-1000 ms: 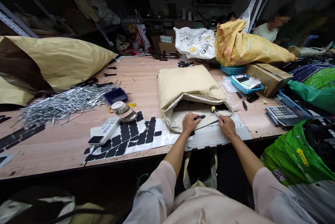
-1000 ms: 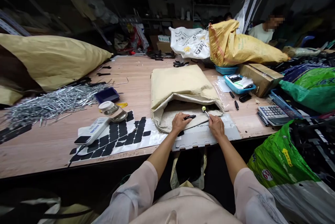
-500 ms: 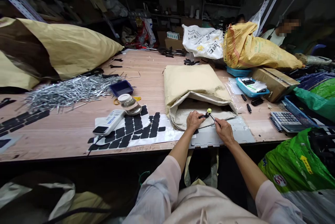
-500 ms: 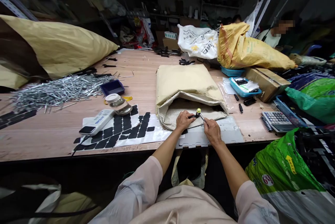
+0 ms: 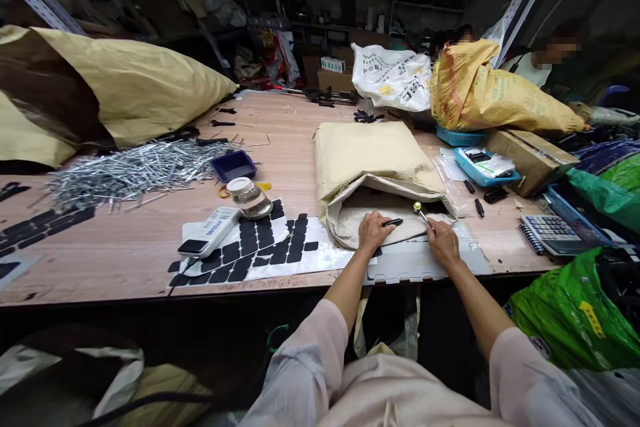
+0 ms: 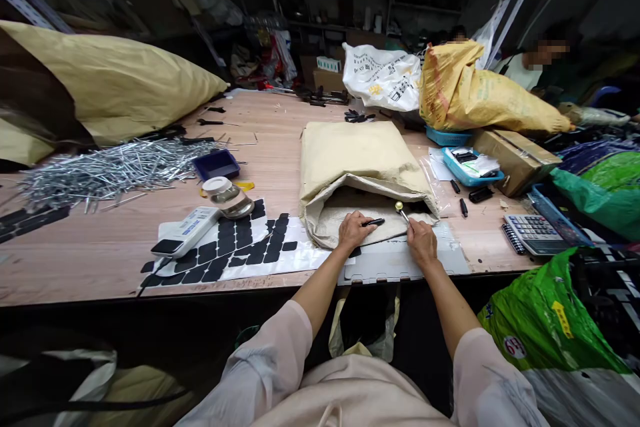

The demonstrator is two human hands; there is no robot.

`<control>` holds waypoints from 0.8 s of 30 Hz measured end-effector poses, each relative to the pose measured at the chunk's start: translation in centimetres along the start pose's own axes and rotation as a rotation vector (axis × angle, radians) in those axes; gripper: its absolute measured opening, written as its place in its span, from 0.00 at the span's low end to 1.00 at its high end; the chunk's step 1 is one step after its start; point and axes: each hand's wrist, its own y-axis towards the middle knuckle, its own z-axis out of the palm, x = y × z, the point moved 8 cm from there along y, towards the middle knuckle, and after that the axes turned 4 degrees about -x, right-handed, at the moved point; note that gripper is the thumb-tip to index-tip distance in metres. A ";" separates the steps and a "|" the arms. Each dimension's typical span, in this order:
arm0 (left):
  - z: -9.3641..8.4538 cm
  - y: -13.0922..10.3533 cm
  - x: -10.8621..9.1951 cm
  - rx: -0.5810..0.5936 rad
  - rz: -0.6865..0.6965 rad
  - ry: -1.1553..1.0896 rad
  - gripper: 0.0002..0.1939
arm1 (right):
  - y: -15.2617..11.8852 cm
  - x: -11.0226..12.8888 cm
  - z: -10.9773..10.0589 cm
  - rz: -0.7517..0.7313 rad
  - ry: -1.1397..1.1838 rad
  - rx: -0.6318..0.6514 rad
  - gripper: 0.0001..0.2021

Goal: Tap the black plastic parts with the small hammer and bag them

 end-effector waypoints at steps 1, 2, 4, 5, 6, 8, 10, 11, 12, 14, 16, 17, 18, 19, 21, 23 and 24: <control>-0.1 0.1 0.0 0.004 -0.001 0.002 0.12 | 0.2 -0.6 0.0 0.007 -0.038 -0.004 0.18; -0.2 0.1 -0.1 0.007 0.001 0.003 0.12 | 0.3 -1.0 0.1 0.011 -0.068 -0.006 0.19; -0.7 0.0 -0.7 0.006 0.018 0.013 0.12 | 0.4 -1.4 0.3 0.013 -0.108 -0.001 0.19; -1.0 -0.4 -1.2 -0.006 0.037 0.023 0.12 | 0.4 -1.4 0.4 0.012 -0.120 0.004 0.18; -1.5 -1.0 -1.9 -0.028 0.067 0.033 0.12 | 0.3 -1.4 0.5 0.014 -0.127 0.009 0.18; -2.4 -3.5 -3.3 -0.087 0.149 0.041 0.12 | 0.3 -1.4 0.6 0.022 -0.127 0.017 0.18; -3.0 -7.3 -4.3 -0.118 0.240 0.029 0.12 | 0.4 -1.3 0.6 0.033 -0.114 0.021 0.18; -2.9 -9.5 -4.5 -0.097 0.281 0.025 0.13 | 0.4 -1.3 0.6 0.040 -0.104 0.024 0.18; -2.6 -11.7 -4.5 -0.060 0.321 0.026 0.13 | 0.4 -1.3 0.6 0.047 -0.094 0.026 0.18; -1.6 -16.0 -4.3 0.039 0.413 0.042 0.12 | 0.4 -1.4 0.6 0.064 -0.074 0.030 0.18; -1.1 -19.0 -3.7 0.061 0.458 0.068 0.12 | 0.4 -1.3 0.5 0.085 -0.057 0.038 0.18; -1.1 -19.9 -3.4 0.043 0.467 0.079 0.13 | 0.4 -1.2 0.4 0.094 -0.049 0.042 0.18; -1.1 -20.4 -3.3 0.014 0.469 0.084 0.15 | 0.3 -1.1 0.3 0.101 -0.042 0.046 0.18; -1.2 -20.4 -3.4 -0.014 0.469 0.085 0.17 | 0.3 -1.0 0.2 0.108 -0.032 0.051 0.17; -1.4 -19.4 -4.0 -0.048 0.450 0.074 0.19 | 0.2 -0.9 0.0 0.119 -0.009 0.057 0.18; -1.4 -16.6 -4.9 -0.067 0.384 0.071 0.16 | 0.2 -0.8 -0.1 0.130 0.005 0.063 0.18; -1.4 -14.7 -5.3 -0.079 0.334 0.075 0.14 | 0.2 -0.9 -0.1 0.132 0.006 0.063 0.18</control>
